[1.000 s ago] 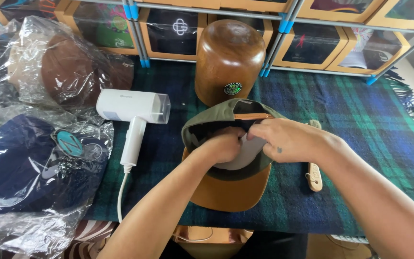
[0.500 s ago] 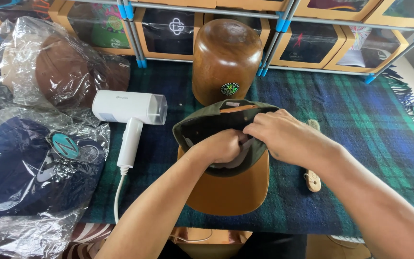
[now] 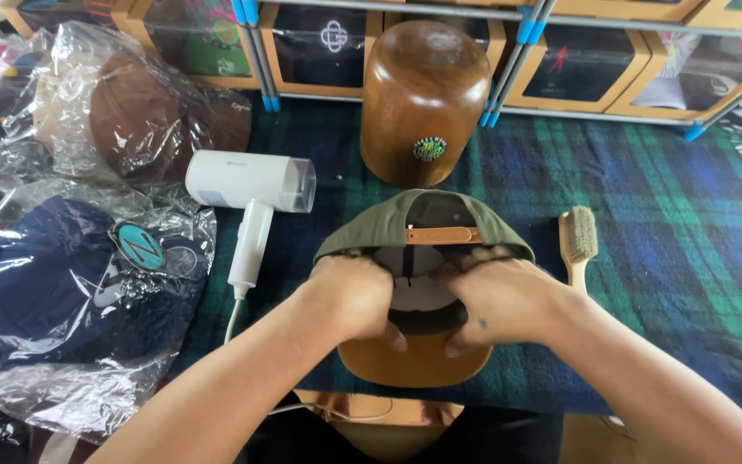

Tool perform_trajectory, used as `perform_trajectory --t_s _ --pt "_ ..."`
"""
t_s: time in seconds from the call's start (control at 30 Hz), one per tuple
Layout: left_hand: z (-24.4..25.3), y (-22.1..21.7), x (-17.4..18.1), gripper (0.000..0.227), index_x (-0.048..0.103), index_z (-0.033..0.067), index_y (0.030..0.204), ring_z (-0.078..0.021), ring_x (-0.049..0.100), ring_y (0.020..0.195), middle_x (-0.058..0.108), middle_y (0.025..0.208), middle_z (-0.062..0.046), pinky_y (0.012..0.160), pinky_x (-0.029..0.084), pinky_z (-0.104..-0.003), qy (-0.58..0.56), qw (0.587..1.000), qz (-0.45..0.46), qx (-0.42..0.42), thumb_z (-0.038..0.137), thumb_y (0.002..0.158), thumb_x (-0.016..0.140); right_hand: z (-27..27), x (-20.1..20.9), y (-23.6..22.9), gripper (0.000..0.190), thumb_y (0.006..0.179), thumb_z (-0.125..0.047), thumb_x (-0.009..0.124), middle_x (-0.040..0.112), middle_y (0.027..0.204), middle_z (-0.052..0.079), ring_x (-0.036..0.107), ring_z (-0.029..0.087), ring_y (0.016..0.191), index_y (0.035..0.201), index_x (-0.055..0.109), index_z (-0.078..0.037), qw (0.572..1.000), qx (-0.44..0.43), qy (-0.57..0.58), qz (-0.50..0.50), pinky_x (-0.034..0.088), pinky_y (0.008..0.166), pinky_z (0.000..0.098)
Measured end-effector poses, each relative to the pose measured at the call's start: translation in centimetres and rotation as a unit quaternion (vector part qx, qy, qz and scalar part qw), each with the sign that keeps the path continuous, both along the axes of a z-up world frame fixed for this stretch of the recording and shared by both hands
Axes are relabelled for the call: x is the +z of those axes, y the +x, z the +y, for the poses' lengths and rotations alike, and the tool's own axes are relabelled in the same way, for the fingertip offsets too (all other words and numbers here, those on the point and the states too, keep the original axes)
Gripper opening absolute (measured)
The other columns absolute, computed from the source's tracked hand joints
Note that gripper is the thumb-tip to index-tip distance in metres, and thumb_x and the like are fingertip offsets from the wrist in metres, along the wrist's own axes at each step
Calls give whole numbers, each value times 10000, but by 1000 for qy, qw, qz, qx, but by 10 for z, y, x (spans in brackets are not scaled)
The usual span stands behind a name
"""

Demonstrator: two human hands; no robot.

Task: Brushing and steaming a camouflage hat to clean and shape it before inserting a plastic shaper.

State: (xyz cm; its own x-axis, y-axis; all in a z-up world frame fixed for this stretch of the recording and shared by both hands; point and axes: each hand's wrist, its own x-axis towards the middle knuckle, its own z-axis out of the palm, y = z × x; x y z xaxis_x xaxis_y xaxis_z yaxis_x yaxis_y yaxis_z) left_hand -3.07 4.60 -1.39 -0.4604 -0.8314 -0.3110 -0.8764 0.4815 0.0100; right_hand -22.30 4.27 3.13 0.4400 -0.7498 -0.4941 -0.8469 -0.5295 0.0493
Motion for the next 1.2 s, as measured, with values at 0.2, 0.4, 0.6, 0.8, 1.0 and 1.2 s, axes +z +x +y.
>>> perform_trajectory --t_s 0.2,0.4,0.6,0.8,1.0,1.2 --pt "3 -1 19 876 736 58 1146 -299 694 1133 760 1115 -109 944 589 -482 87 996 -24 0 782 652 760 -9 -6 2 998 494 -878 808 667 1236 -13 602 230 1260 1277 640 -283 999 -19 1 28 541 1018 472" --pt "10 -2 29 656 758 78 1084 -288 709 1081 764 1029 -81 905 606 -464 82 997 -5 -2 667 796 753 -5 -7 -3 891 563 -802 834 691 1214 22 645 254 1207 1211 685 -209 999 -27 23 13 549 992 461" --pt "10 0 28 758 721 12 1137 -323 703 1111 754 1087 -134 911 602 -497 99 995 23 13 663 755 796 -5 -8 -1 837 557 -783 845 705 1166 16 669 250 1158 1144 708 -202 999 -33 14 10 564 948 449" --pt "23 1 31 745 714 -17 1127 -348 716 1076 753 1066 -166 887 607 -513 63 997 35 15 639 784 804 3 8 3 860 570 -766 838 700 1214 -7 654 215 1210 1232 671 -244 999 -31 9 5 528 1042 440" --pt "24 13 -14 847 604 10 1321 -319 721 1052 730 1133 -152 856 601 -494 -37 997 60 -19 620 770 808 11 13 6 868 614 -740 833 688 1280 40 612 243 1287 1293 664 -226 1000 -19 7 -17 457 1137 474" --pt "44 45 -12 202 677 143 954 -262 619 771 525 803 -21 631 477 -361 -564 770 280 -101 274 1022 540 31 9 -37 656 882 -342 749 602 1393 305 523 459 1366 1408 577 11 948 6 -83 -306 356 1160 607"
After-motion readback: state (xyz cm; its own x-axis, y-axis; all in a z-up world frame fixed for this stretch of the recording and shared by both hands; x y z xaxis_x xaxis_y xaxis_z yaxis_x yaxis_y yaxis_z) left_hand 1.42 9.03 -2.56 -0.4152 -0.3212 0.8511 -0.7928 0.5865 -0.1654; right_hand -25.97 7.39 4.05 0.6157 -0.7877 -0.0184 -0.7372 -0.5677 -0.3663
